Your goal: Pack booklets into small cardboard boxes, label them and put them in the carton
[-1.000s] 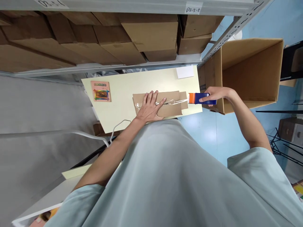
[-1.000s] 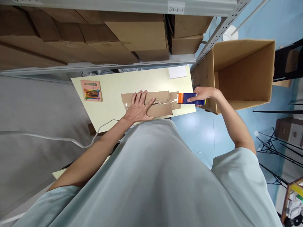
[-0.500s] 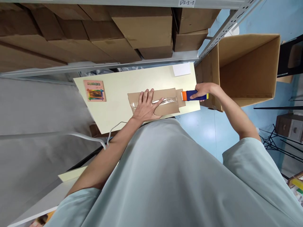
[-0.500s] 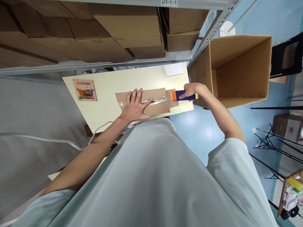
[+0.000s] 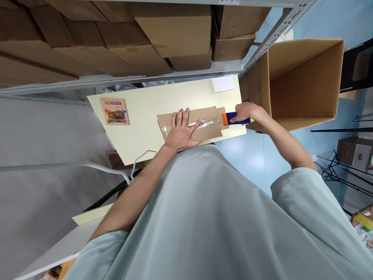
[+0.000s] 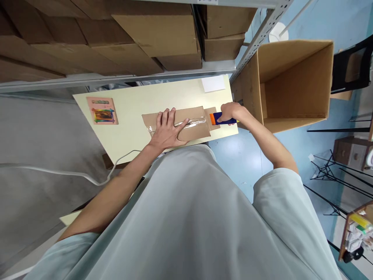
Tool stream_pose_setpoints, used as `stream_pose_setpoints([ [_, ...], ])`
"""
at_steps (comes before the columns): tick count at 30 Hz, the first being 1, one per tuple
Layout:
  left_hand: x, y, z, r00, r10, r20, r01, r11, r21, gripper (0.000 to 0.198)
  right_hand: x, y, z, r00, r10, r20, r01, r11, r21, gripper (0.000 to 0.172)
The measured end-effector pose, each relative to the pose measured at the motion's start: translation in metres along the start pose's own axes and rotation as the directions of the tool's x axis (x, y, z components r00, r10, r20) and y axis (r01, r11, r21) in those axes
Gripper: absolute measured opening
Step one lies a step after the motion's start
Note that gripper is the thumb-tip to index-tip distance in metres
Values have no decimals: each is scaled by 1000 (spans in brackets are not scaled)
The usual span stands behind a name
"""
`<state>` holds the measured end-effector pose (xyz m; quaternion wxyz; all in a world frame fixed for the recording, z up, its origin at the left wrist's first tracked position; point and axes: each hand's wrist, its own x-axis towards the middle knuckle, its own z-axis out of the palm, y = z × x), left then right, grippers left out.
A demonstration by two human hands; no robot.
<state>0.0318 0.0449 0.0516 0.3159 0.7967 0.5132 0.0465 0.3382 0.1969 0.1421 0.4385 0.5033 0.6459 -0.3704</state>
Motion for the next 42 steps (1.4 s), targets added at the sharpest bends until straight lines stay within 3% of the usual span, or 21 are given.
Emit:
stream_pose_setpoints([
  [5,-1,-3,2,1000,23,-1,-23,999,30,107,3,-41,31,966,63,-252,-91,990,-104,34],
  [8,-1,-5,4,999,46,-29,-46,999,17,106,10,-48,50,902,161,-400,-213,973,-90,29],
  [11,0,-5,4,997,58,-45,-57,998,21,106,6,-44,57,872,224,-435,-245,970,9,34],
  [15,-8,-10,-5,996,59,-74,-53,995,79,110,-22,-37,44,803,195,-563,-171,981,95,46],
  [18,-26,-26,-13,994,18,-110,-4,992,129,113,-41,-37,26,777,163,-608,-73,983,169,42],
  [21,-40,-39,-26,990,-12,-142,31,991,127,126,-45,-47,0,746,12,-666,123,980,155,37],
  [23,-38,-38,-47,972,-10,-233,34,995,97,127,-44,-66,-28,658,-142,-739,289,954,74,37],
  [24,-32,-34,-62,954,5,-301,23,996,88,123,-43,-79,-46,586,-222,-780,365,931,9,37],
  [27,6,-15,-126,841,45,-539,-4,997,78,105,-43,-131,-112,326,-420,-847,492,840,-227,41],
  [28,22,-9,-150,799,43,-599,-5,998,65,102,-44,-152,-136,266,-458,-848,498,819,-286,42],
  [29,37,-6,-175,765,20,-644,5,999,37,100,-45,-172,-160,234,-484,-843,490,807,-328,42],
  [31,62,-4,-218,729,-98,-677,70,995,-68,100,-47,-210,-204,244,-502,-830,433,822,-370,42],
  [33,75,-9,-248,725,-223,-652,150,974,-167,102,-49,-240,-237,334,-482,-810,334,864,-377,44],
  [35,75,-18,-260,722,-280,-632,195,960,-203,100,-48,-261,-258,406,-456,-792,256,889,-380,45],
  [38,62,-28,-246,686,-271,-675,196,963,-188,89,-41,-275,-272,434,-435,-789,213,900,-379,43],
  [42,46,-27,-205,647,-305,-699,202,952,-228,81,-32,-278,-278,417,-419,-807,202,908,-367,47],
])
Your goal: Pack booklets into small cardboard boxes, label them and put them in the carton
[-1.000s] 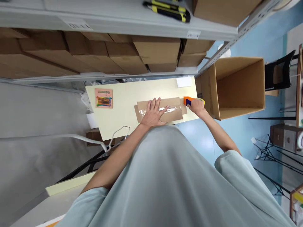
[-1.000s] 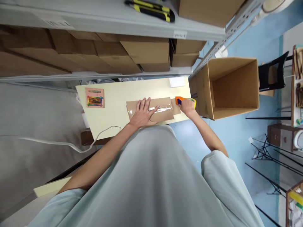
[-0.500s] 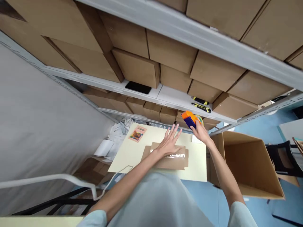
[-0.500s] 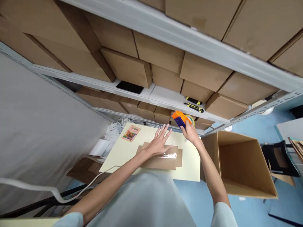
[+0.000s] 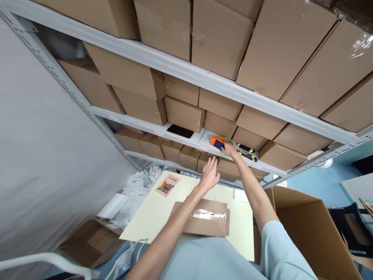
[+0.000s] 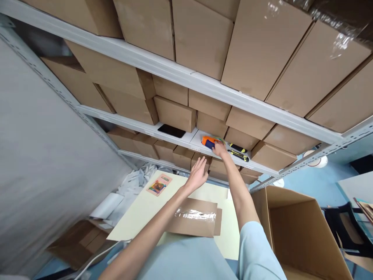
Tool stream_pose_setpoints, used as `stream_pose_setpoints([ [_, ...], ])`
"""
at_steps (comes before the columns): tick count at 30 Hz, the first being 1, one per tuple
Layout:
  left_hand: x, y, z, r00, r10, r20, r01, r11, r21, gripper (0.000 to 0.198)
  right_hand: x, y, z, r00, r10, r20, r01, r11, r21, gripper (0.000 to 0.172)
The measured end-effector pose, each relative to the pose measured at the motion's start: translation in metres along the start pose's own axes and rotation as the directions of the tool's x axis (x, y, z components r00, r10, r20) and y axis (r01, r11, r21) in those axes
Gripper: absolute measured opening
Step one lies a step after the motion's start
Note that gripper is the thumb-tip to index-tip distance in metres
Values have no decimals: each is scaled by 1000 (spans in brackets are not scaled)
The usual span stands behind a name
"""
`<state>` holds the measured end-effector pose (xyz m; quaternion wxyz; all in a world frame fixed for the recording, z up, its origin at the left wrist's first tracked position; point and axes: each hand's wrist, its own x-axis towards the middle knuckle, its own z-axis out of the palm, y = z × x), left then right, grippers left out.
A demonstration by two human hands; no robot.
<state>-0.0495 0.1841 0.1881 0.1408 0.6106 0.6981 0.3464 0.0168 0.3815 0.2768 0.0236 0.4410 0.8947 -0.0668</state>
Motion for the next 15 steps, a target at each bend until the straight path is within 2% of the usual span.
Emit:
stream_pose_setpoints([
  [3,-31,-4,11,999,11,46,-9,999,-36,77,-6,8,3,998,22,-56,-21,999,28,59],
  [5,-59,-15,14,998,16,61,-13,998,-56,74,-28,17,13,982,31,-184,-13,995,102,69],
  [7,-96,-34,14,998,-29,54,32,997,-64,74,-70,27,35,937,42,-348,38,975,219,73],
  [9,-141,-59,10,988,-140,58,143,988,-61,75,-132,35,70,917,96,-386,45,939,341,71],
  [11,-187,-82,6,958,-272,93,277,960,-50,75,-205,36,110,933,195,-302,-31,880,474,69],
  [13,-226,-99,3,918,-376,126,383,923,-39,77,-276,29,148,933,322,-160,-173,792,586,69],
  [15,-253,-108,2,882,-448,146,457,889,-33,78,-335,18,180,895,446,-9,-334,683,650,70],
])
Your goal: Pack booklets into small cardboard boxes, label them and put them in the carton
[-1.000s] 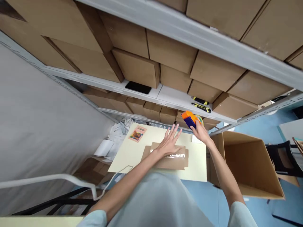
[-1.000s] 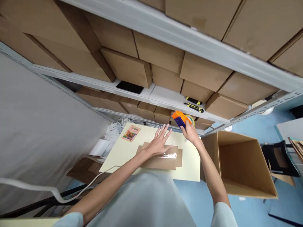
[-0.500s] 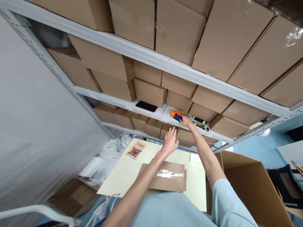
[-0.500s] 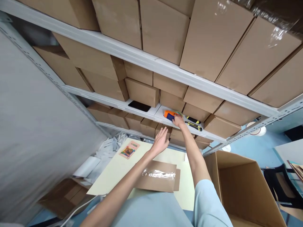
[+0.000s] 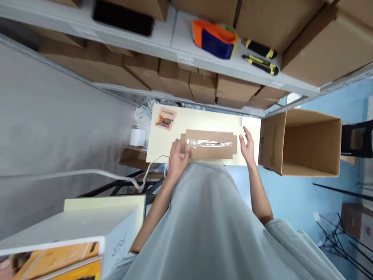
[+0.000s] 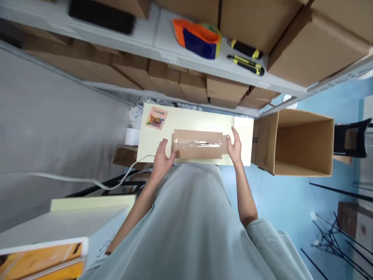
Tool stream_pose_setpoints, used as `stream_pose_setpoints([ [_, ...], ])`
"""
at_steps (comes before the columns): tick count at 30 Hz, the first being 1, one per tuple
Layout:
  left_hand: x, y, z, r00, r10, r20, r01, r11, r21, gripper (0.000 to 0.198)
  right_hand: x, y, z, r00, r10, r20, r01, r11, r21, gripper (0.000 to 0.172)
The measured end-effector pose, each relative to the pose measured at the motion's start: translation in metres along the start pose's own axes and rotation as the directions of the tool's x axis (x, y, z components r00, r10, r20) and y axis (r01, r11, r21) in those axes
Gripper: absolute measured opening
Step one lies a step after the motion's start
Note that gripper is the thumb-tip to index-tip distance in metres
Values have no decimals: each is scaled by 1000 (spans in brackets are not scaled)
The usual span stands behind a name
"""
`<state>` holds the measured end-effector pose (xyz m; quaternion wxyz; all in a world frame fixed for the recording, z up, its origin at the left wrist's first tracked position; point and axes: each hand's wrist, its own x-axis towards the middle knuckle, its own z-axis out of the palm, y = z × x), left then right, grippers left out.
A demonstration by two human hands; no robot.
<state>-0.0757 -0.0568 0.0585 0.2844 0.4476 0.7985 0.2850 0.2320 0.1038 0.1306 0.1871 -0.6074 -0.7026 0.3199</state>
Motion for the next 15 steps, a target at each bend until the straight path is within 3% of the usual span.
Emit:
stream_pose_setpoints([
  [2,-9,-8,3,998,-58,16,58,998,-5,80,-41,20,14,989,147,16,-148,988,48,72],
  [5,-6,-3,12,994,-95,49,96,995,-13,85,-65,30,36,976,212,43,-216,972,91,74],
  [10,11,24,36,995,-90,46,90,996,-15,103,-45,21,75,970,189,156,-197,980,40,90],
  [13,19,31,50,974,-224,25,223,975,11,117,-30,18,92,947,280,159,-280,960,-23,106],
  [15,23,28,55,954,-299,25,299,954,14,112,-24,20,95,934,308,182,-307,951,-36,106],
])
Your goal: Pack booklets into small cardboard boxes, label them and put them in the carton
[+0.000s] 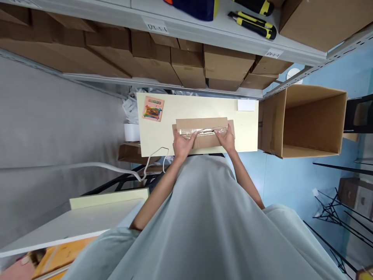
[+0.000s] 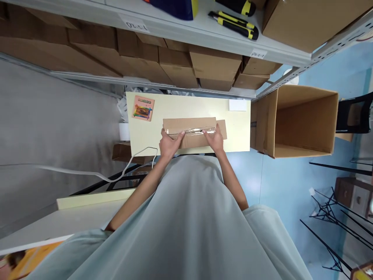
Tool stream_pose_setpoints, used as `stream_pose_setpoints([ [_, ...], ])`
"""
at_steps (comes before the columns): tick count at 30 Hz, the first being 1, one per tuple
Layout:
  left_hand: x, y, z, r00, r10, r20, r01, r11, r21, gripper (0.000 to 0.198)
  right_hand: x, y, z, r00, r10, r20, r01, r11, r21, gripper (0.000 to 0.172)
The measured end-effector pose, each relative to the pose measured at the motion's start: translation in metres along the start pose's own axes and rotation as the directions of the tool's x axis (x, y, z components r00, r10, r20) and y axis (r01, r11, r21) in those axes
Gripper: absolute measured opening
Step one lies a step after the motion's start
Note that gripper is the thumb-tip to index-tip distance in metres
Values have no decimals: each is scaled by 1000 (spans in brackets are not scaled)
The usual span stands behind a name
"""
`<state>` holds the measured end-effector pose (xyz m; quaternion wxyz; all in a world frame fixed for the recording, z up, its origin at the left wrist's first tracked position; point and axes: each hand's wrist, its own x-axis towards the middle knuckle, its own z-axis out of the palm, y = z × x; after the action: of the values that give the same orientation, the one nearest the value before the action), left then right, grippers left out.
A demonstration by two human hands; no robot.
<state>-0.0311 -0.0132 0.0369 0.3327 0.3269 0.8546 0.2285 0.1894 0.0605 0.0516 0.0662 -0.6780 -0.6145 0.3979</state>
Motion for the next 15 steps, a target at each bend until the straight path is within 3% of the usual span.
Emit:
stream_pose_setpoints([
  [3,8,-10,2,1000,10,18,-9,1000,-23,84,5,6,-7,993,-95,75,94,995,22,91],
  [5,12,-17,0,998,48,37,-46,998,-48,77,7,11,-12,980,-170,101,168,985,31,87],
  [8,12,-20,-3,996,66,62,-61,995,-77,83,5,13,-15,988,-134,75,137,990,-27,84],
  [11,6,-11,-6,989,150,-6,-150,987,-54,96,-1,3,-10,997,-30,-69,17,984,-179,82],
  [13,1,1,-5,969,243,-52,-243,970,3,106,-6,-10,-2,983,-68,-172,20,963,-270,88],
  [15,-1,13,-2,950,309,-51,-306,950,52,115,-8,-27,10,968,-158,-197,88,942,-325,96],
])
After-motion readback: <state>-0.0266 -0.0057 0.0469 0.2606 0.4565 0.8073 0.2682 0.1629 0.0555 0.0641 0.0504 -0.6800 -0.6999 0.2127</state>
